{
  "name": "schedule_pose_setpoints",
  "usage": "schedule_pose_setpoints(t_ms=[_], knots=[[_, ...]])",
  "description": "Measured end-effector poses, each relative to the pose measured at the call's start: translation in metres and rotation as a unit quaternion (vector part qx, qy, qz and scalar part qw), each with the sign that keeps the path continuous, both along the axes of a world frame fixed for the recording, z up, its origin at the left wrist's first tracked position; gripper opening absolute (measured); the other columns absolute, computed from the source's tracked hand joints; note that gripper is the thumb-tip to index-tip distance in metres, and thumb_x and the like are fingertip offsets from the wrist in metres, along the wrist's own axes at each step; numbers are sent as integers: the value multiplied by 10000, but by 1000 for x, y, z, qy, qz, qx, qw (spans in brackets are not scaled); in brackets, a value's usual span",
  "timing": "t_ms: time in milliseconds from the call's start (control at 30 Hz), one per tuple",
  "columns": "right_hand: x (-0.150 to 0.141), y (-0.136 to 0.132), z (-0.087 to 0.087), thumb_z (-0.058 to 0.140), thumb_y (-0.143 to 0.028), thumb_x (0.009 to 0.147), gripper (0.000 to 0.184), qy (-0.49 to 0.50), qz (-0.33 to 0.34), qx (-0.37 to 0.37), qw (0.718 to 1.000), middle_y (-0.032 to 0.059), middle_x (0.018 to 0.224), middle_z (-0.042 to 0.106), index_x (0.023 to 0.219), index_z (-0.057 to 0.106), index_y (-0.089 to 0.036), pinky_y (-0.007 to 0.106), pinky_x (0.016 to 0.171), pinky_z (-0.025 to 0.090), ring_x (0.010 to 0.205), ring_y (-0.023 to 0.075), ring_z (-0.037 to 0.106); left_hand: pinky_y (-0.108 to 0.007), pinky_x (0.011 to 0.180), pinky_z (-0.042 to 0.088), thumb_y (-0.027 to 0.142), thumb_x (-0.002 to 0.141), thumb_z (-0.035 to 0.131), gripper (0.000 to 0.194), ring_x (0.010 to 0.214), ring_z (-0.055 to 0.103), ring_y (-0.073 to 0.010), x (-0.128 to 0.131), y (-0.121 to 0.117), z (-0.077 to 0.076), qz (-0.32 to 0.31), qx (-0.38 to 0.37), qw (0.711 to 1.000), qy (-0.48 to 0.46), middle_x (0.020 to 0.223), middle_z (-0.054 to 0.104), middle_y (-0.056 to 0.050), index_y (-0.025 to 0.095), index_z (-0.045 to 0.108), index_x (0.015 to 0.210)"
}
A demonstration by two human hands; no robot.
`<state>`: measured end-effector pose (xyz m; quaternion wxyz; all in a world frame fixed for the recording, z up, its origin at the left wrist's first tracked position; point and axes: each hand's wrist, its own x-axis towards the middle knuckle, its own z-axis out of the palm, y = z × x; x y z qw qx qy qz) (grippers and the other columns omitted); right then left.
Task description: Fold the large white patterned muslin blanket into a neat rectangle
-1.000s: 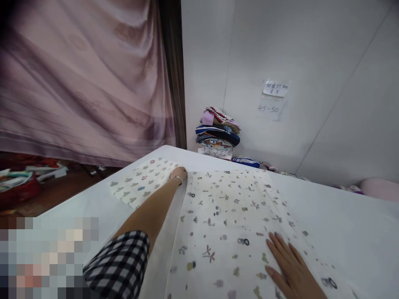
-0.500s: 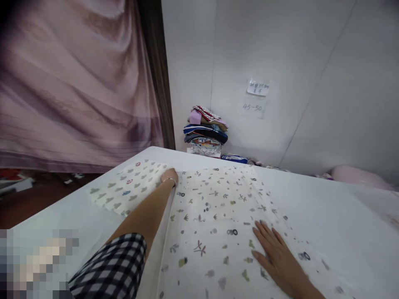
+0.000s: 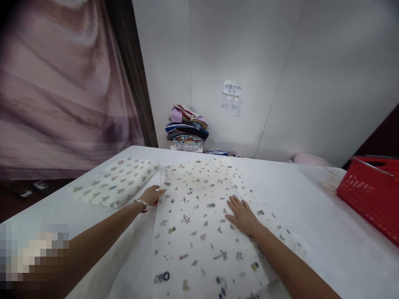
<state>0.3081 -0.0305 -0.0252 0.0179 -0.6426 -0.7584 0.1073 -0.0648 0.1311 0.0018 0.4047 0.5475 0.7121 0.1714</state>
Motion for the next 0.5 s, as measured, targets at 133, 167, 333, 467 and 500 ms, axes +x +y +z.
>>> schedule_pose_setpoints(t_ms=[133, 167, 333, 467, 500], knots=[[-18, -35, 11, 153, -638, 883, 705, -2, -50, 10, 999, 57, 1500, 122, 1423, 303, -211, 485, 1107, 73, 1376, 251, 74, -285, 596, 553, 349, 844, 509, 495, 723, 677, -209, -2, -64, 6, -4, -70, 993, -96, 936, 686, -123, 116, 388, 1263], [-20, -49, 9, 153, -626, 889, 684, 1, -45, 12, 999, 46, 1500, 127, 1424, 299, -226, 485, 1108, 59, 1376, 249, 73, -289, 605, 556, 339, 843, 513, 453, 717, 678, -209, -2, -80, 8, -2, -87, 987, -133, 904, 692, -115, 118, 416, 1226], [-1, -122, -10, 199, -614, 893, 633, 6, -59, 8, 998, 21, 1497, 152, 1412, 318, -271, 490, 1107, 83, 1374, 237, 104, -326, 629, 568, 352, 721, 666, 402, 691, 680, -225, 0, -159, 6, 19, -161, 939, -302, 840, 701, -111, 138, 527, 1032], [33, -152, -14, 198, -599, 898, 635, -10, -135, 26, 990, 59, 1481, 221, 1382, 382, -231, 485, 1097, 145, 1367, 239, 144, -359, 690, 560, 463, 538, 775, 604, 778, 676, -267, 9, -213, -2, -22, -204, 909, -363, 881, 700, -140, 132, 559, 995], [40, -155, -13, 194, -595, 899, 635, -11, -147, 29, 989, 64, 1479, 228, 1379, 387, -227, 488, 1092, 159, 1366, 241, 148, -360, 691, 556, 482, 493, 789, 646, 789, 673, -274, 11, -224, -5, -34, -210, 906, -367, 875, 700, -141, 131, 564, 986]])
